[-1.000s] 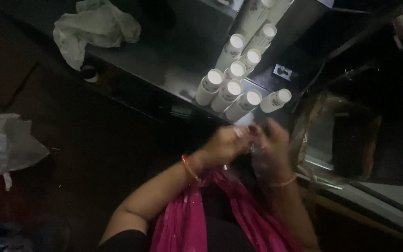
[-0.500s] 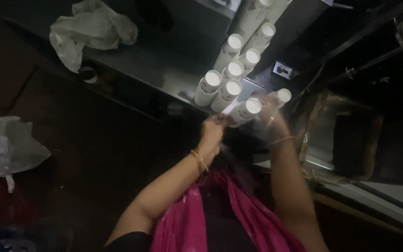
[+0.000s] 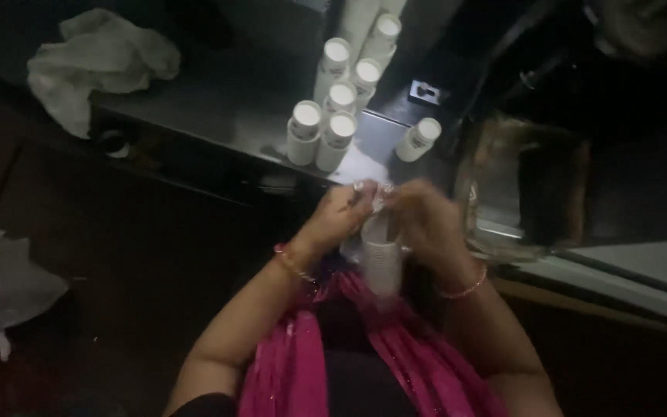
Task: The person picks up paper cups from a stack, places several individual cups on a table, and then takes a plastic bag to pack a stack of cups into it.
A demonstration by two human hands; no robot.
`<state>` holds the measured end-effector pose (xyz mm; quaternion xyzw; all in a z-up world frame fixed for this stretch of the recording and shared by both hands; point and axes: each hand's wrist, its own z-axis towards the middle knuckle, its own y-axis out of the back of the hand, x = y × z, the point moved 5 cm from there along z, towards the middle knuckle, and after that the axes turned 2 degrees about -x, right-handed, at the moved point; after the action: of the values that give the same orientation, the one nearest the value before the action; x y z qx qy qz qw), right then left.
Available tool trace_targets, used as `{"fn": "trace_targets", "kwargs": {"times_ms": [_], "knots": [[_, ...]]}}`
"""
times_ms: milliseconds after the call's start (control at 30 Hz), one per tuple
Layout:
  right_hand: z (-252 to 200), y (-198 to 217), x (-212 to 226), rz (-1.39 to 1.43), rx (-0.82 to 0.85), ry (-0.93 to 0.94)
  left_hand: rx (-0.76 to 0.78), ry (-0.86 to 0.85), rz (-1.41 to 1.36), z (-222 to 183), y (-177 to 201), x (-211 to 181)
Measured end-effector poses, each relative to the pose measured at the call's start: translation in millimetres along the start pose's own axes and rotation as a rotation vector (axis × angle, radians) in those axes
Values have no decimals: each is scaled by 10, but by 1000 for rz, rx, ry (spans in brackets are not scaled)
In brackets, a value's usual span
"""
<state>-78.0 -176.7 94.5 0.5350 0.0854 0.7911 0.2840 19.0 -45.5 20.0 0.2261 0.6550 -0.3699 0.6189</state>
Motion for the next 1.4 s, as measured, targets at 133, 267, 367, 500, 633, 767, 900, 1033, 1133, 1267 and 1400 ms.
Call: {"fn": "trace_targets", "kwargs": {"times_ms": [133, 267, 367, 500, 633, 767, 900, 1033, 1133, 1267, 1400], "knots": [[62, 442, 435, -386, -308, 341, 208, -153, 237, -282, -284, -396], [-251, 331, 404, -304, 265, 154, 209, -12, 139, -301, -381, -255], [-581, 513, 126, -370, 597, -153, 185, -208, 314, -251, -417, -234], [-1117, 1189, -415, -1220, 1041, -724, 75, -177, 316, -173, -321, -236], [-681, 837, 51, -1059, 733, -545, 112, 182, 48, -116, -550, -155], [-350, 171, 194, -531, 274, -59, -154, 21, -168, 43, -448, -97], [-174, 41, 189, 74, -73, -160, -243, -150, -452, 147, 109, -125], [-193, 22, 147, 96, -55, -226, -204, -41, -242, 53, 273, -346], [-102, -25, 239, -62, -37, -132, -149, 12, -386, 6, 281, -308], [407, -133, 308, -127, 256, 213, -495, -71, 147, -47, 532, -174], [1457, 11, 88, -411, -36, 264, -296, -209, 522, -118, 234, -467]]}}
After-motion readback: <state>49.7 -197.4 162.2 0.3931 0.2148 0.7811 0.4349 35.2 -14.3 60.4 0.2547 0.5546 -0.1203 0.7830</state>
